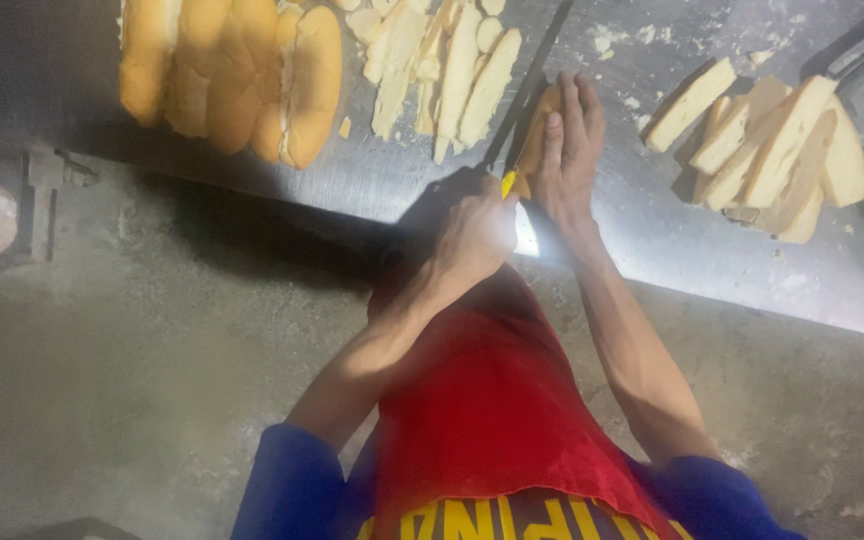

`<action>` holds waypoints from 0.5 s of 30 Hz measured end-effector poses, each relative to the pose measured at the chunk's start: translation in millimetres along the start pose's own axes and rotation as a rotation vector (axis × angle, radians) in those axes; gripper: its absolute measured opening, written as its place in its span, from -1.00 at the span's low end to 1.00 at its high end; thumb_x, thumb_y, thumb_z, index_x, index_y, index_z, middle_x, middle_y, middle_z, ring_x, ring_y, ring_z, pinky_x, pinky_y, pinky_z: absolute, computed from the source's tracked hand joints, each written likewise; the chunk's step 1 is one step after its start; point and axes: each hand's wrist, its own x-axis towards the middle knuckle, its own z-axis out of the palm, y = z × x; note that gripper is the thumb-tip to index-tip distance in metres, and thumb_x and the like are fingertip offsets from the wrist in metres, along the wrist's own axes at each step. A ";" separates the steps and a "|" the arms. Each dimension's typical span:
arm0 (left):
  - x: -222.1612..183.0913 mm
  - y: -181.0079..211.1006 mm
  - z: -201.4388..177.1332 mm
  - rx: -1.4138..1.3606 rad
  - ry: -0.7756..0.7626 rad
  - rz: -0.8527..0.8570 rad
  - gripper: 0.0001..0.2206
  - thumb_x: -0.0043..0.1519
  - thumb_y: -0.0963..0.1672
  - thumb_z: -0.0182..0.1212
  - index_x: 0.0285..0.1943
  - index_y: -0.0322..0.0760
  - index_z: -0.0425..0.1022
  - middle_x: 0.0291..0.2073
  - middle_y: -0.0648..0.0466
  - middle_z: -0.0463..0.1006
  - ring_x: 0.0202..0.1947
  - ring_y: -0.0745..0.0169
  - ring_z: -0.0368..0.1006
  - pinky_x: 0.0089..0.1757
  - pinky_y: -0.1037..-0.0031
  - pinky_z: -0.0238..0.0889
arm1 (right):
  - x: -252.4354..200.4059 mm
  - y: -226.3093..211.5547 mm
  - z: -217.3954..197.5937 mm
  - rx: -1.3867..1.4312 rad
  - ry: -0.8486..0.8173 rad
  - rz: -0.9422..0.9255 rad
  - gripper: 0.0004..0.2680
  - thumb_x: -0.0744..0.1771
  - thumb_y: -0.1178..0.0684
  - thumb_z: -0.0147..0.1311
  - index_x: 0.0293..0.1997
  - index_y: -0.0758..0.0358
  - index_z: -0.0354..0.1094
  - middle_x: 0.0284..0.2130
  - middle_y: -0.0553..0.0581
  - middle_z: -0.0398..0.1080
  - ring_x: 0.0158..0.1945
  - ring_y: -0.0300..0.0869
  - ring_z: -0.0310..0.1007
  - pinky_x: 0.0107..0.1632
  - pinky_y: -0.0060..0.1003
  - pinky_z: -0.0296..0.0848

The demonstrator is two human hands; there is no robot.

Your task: The person cuts several bread rolls lengthwise on a metal table using a knife, handling them one at a time and moving the cut pieces to the side.

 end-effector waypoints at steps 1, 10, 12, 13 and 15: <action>1.4 -0.4 0.4 0.000 -0.001 -0.009 -0.65 0.37 -0.06 -0.04 0.05 -0.57 0.31 -0.46 -0.48 0.55 -0.32 -0.59 0.53 -0.25 -0.19 0.40 | -2.1 -0.1 2.2 -0.014 0.013 -0.004 -0.58 0.52 -0.18 -0.39 0.53 0.22 0.11 0.47 0.36 0.06 0.55 0.19 0.02 0.57 0.04 0.06; -47.7 -18.7 7.1 -0.015 -0.030 0.056 -0.74 0.37 -0.14 -0.07 0.06 -0.49 0.40 -0.45 -0.38 0.56 -0.38 -0.45 0.57 -0.36 -0.03 0.45 | -1.4 10.3 10.7 0.009 0.026 0.032 -0.56 0.52 -0.19 -0.39 0.52 0.29 0.12 0.46 0.37 0.12 0.56 0.18 0.05 0.57 0.04 0.06; -60.2 -24.1 2.8 -0.034 -0.149 -0.042 -0.69 0.33 -0.16 -0.10 0.16 -0.51 0.37 -0.49 -0.38 0.54 -0.44 -0.41 0.58 -0.41 0.01 0.47 | 3.3 11.0 13.3 0.017 0.031 0.020 -0.55 0.52 -0.20 -0.41 0.51 0.30 0.12 0.45 0.37 0.13 0.56 0.19 0.05 0.57 0.03 0.06; -64.0 -27.1 7.6 -0.010 -0.091 -0.020 -0.73 0.36 -0.16 -0.04 0.09 -0.54 0.39 -0.47 -0.39 0.55 -0.45 -0.40 0.57 -0.41 0.01 0.46 | -3.8 11.2 11.9 0.015 0.025 0.026 -0.54 0.51 -0.22 -0.43 0.50 0.31 0.12 0.45 0.38 0.14 0.56 0.20 0.05 0.57 0.03 0.06; -59.9 -36.2 23.6 0.015 -0.029 -0.003 -0.75 0.38 -0.15 0.01 0.02 -0.57 0.41 -0.45 -0.40 0.56 -0.45 -0.40 0.56 -0.41 0.01 0.44 | -6.0 12.1 12.2 0.006 0.023 0.036 -0.52 0.51 -0.24 -0.43 0.51 0.32 0.12 0.45 0.39 0.13 0.55 0.20 0.05 0.57 0.03 0.06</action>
